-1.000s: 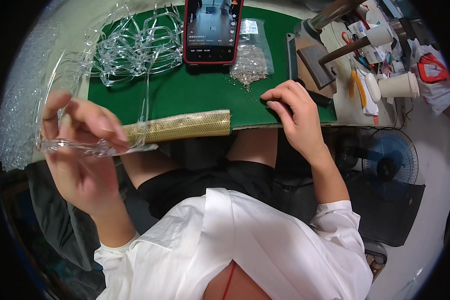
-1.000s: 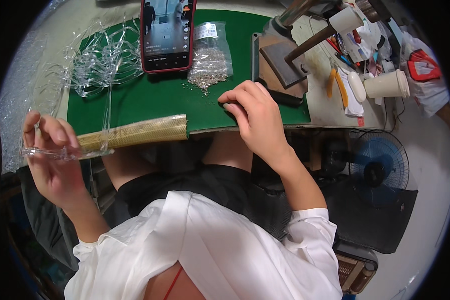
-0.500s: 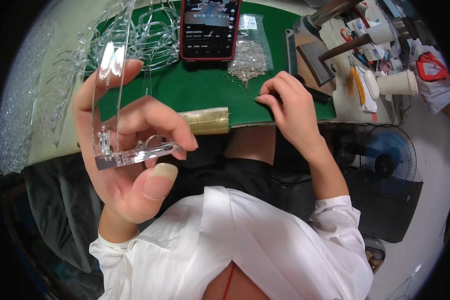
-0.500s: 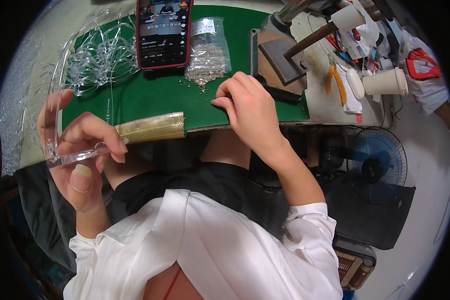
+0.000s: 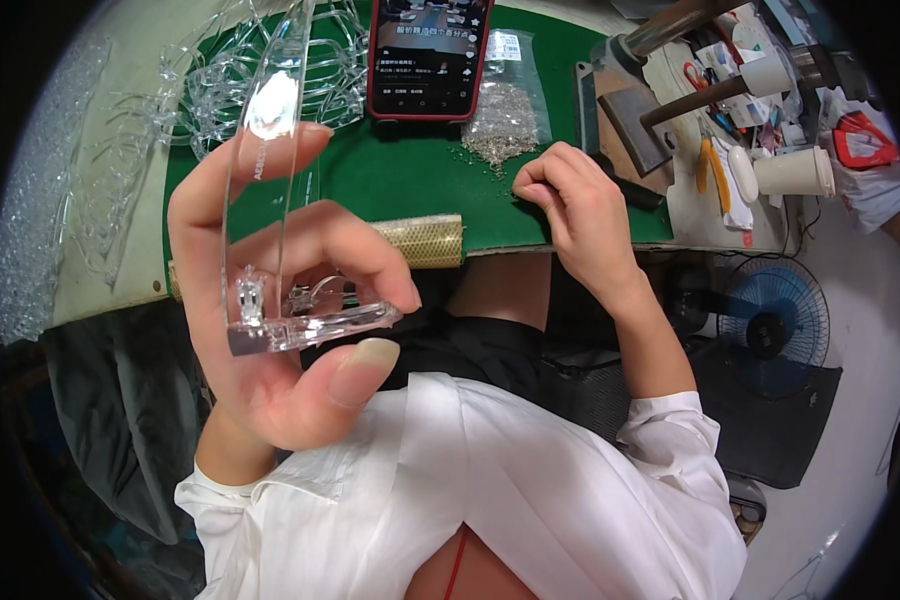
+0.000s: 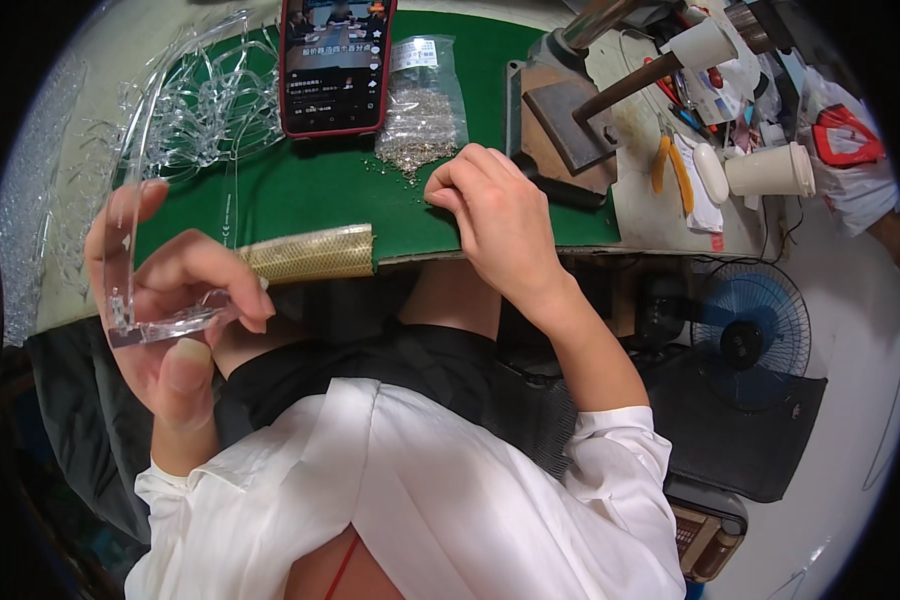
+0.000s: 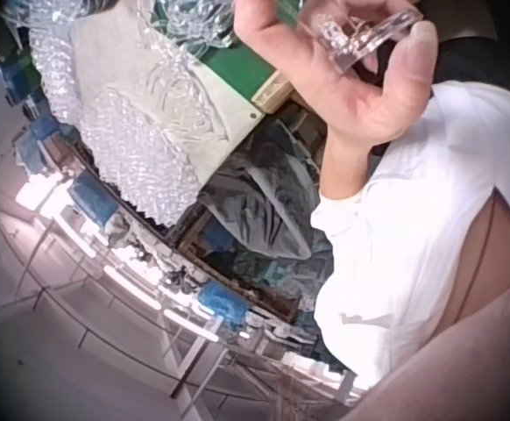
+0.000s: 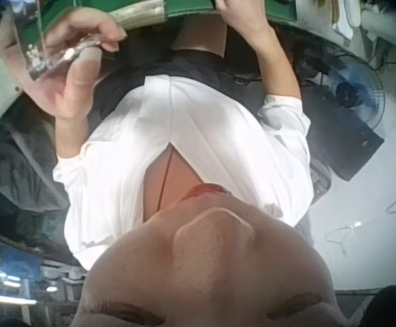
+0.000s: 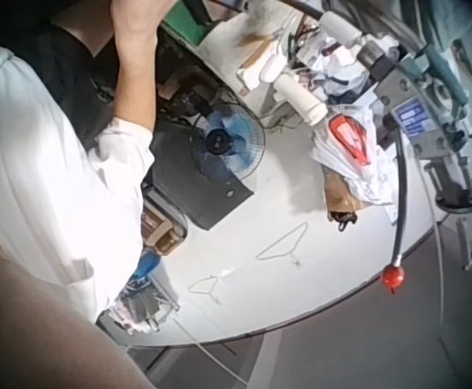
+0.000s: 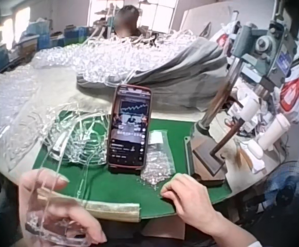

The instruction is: The person repeatedly picks up clear eyeglass frames and small metal screws, inserts the screws into the frame hinges, and uses a tool to tighten them. The person handles the frames one at a time, inspecting and adjusting the hinges before placing them back on the table.

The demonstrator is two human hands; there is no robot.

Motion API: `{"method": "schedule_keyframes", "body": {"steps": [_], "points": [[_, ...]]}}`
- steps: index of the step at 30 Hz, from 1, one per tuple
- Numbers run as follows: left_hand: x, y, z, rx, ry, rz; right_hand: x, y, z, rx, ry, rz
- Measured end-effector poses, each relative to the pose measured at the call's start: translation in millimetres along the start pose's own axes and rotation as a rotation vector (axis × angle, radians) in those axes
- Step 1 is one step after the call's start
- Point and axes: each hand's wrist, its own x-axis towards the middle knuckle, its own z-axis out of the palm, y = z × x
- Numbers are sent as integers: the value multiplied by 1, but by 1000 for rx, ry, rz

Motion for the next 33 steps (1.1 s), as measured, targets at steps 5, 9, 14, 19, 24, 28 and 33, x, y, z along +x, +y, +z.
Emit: {"method": "schedule_keyframes", "body": {"steps": [5,9,14,19,24,28,33], "points": [[-1,-3,3,-52,3,-16,0,1,-3,38,-15,-19],[-1,-2,3,-88,-21,-25,1,-3,-2,47,-14,29],[-2,-4,3,-87,-22,-8,2,-2,0,37,-20,24],[-2,0,6,-45,-6,-39,3,-1,3,-12,-23,-15],[-2,7,14,-82,-30,-83,-4,-5,2,-110,-37,-12],[2,-1,21,-93,-281,-24,-4,-2,-8,149,-24,23],[28,-28,44,31,-705,207,11,-43,-63,438,238,-230]]}}
